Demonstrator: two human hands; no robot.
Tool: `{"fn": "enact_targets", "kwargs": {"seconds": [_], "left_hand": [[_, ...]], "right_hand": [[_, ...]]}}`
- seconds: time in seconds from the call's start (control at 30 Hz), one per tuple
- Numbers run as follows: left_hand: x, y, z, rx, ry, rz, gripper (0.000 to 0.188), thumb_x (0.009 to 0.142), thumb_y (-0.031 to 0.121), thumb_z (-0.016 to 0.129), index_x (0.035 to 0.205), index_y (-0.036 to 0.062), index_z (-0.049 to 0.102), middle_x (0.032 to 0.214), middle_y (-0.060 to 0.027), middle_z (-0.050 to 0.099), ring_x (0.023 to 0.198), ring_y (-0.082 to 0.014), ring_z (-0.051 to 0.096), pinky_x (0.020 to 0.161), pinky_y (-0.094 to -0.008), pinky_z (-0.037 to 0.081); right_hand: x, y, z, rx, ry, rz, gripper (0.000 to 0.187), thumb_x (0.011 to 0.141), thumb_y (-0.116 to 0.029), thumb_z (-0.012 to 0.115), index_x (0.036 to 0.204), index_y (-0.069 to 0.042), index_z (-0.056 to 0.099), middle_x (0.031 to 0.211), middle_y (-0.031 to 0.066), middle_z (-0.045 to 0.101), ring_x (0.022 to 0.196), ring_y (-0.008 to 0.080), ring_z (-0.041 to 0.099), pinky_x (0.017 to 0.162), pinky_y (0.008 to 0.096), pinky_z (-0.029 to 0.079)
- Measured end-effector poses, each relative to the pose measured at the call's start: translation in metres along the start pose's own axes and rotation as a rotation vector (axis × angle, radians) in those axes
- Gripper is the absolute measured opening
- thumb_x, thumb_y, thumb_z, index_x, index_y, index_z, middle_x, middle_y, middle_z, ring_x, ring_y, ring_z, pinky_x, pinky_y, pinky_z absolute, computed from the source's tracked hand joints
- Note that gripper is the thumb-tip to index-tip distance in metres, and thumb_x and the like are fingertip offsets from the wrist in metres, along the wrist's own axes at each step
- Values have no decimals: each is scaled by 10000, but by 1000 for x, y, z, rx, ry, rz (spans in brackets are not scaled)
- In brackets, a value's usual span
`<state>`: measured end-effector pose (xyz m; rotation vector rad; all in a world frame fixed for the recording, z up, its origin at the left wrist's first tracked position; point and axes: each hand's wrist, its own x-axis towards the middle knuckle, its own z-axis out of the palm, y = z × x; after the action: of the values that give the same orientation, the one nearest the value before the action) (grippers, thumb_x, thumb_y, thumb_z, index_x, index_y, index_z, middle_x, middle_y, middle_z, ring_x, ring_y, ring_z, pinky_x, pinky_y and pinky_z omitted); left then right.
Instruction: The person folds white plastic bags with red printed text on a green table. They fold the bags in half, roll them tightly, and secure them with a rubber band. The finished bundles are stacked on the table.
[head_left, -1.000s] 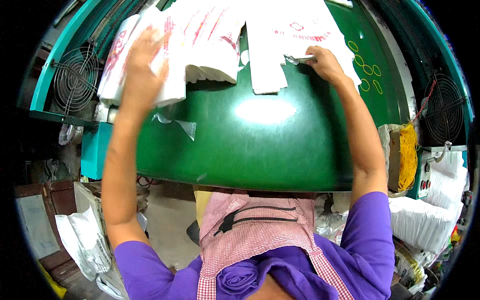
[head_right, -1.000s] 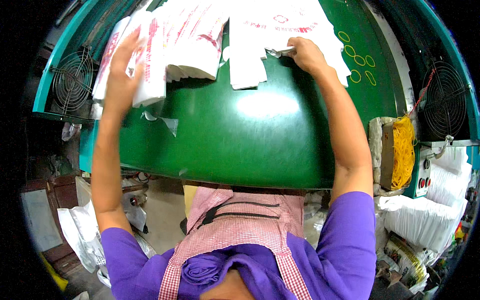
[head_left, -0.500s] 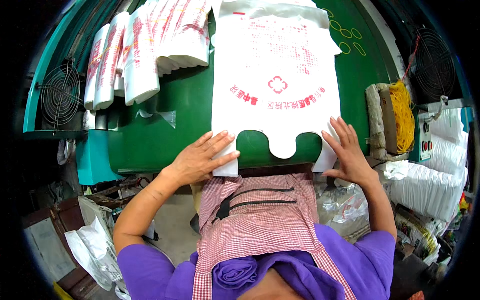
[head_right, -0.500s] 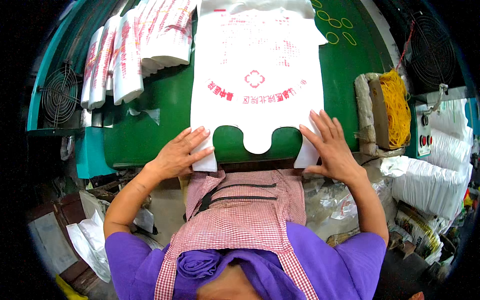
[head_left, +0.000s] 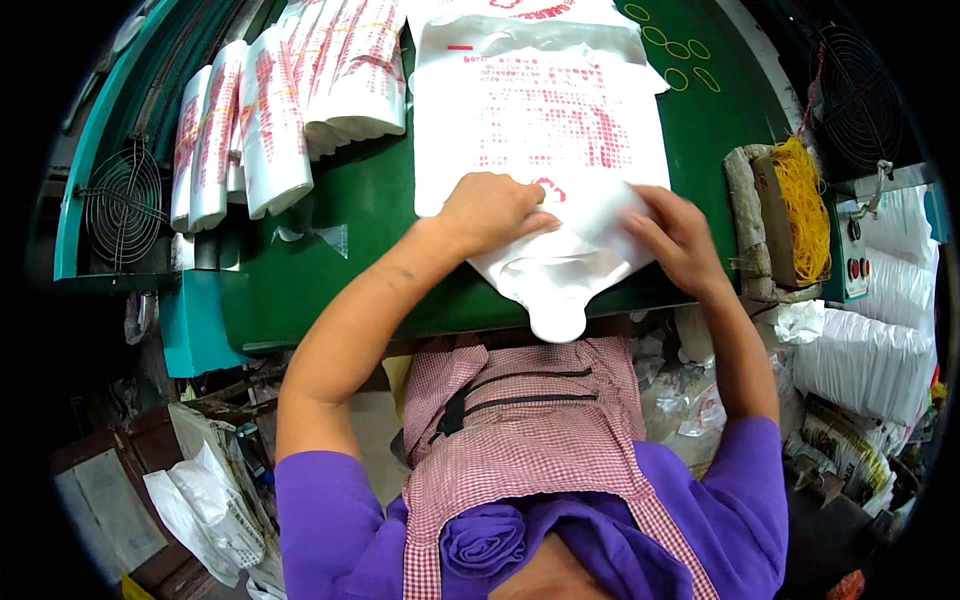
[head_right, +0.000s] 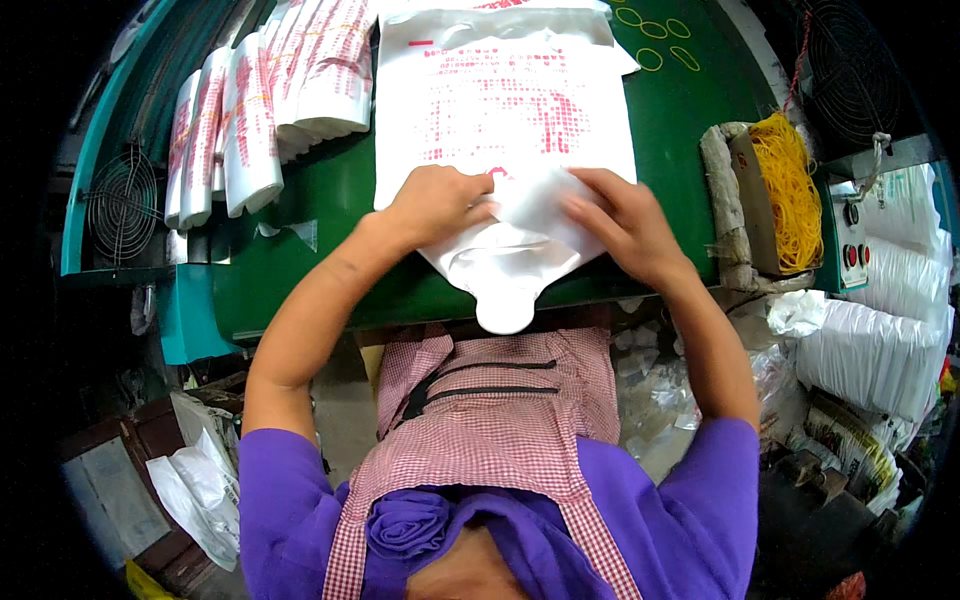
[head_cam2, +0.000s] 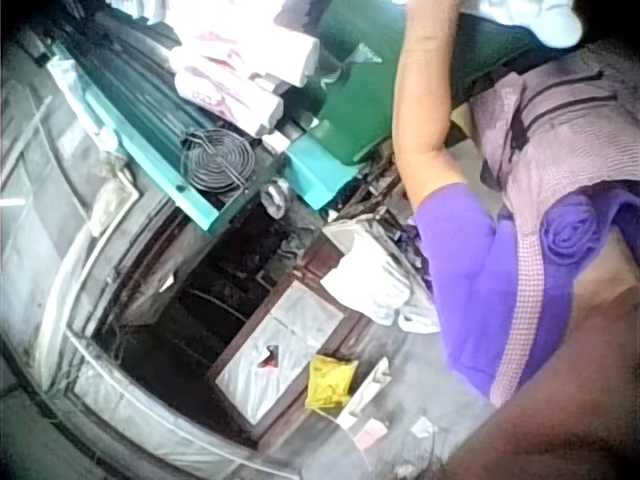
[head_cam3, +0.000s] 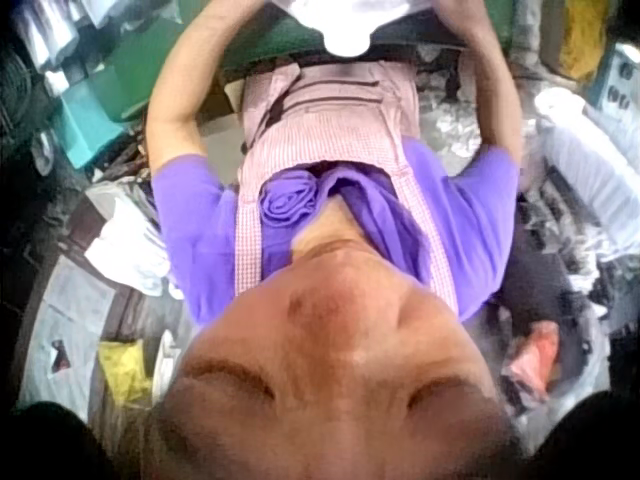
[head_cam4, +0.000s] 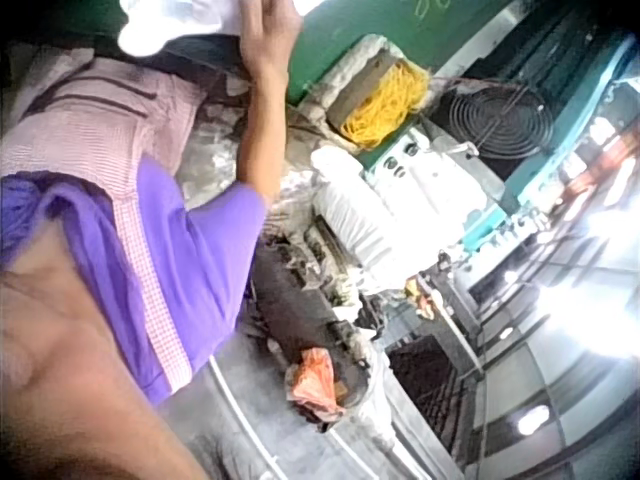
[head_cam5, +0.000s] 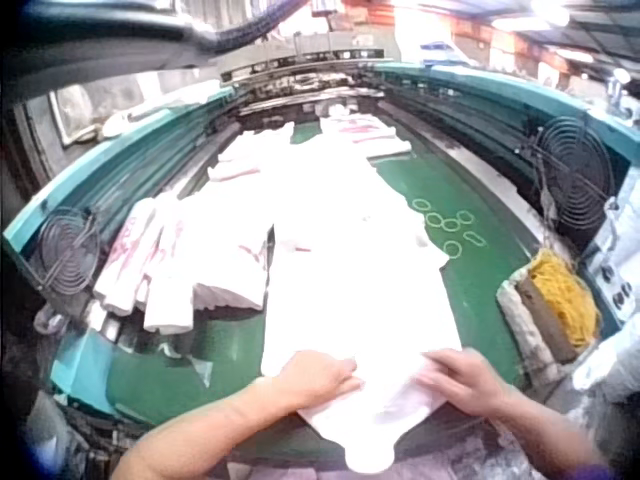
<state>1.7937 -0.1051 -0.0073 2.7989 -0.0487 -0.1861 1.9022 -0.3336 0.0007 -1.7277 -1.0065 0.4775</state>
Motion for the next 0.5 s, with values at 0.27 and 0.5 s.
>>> {"fn": "enact_targets", "kwargs": {"seconds": [0.27, 0.5], "left_hand": [[-83, 23, 29, 152, 238, 367, 581, 767, 232, 642, 1321, 126, 504, 1394, -147, 447, 1268, -326, 453, 1019, -476, 382], [-39, 23, 19, -126, 286, 178, 287, 814, 101, 551, 1086, 54, 628, 981, -148, 670, 885, -297, 652, 780, -382, 511]], "right_hand": [[13, 2, 41, -672, -343, -64, 238, 855, -277, 618, 973, -75, 572, 989, 127, 642, 848, 328, 634, 652, 442, 497], [29, 8, 10, -541, -191, -173, 446, 933, -205, 533, 1335, -25, 468, 1387, 198, 441, 1299, 365, 394, 1075, 429, 320]]}}
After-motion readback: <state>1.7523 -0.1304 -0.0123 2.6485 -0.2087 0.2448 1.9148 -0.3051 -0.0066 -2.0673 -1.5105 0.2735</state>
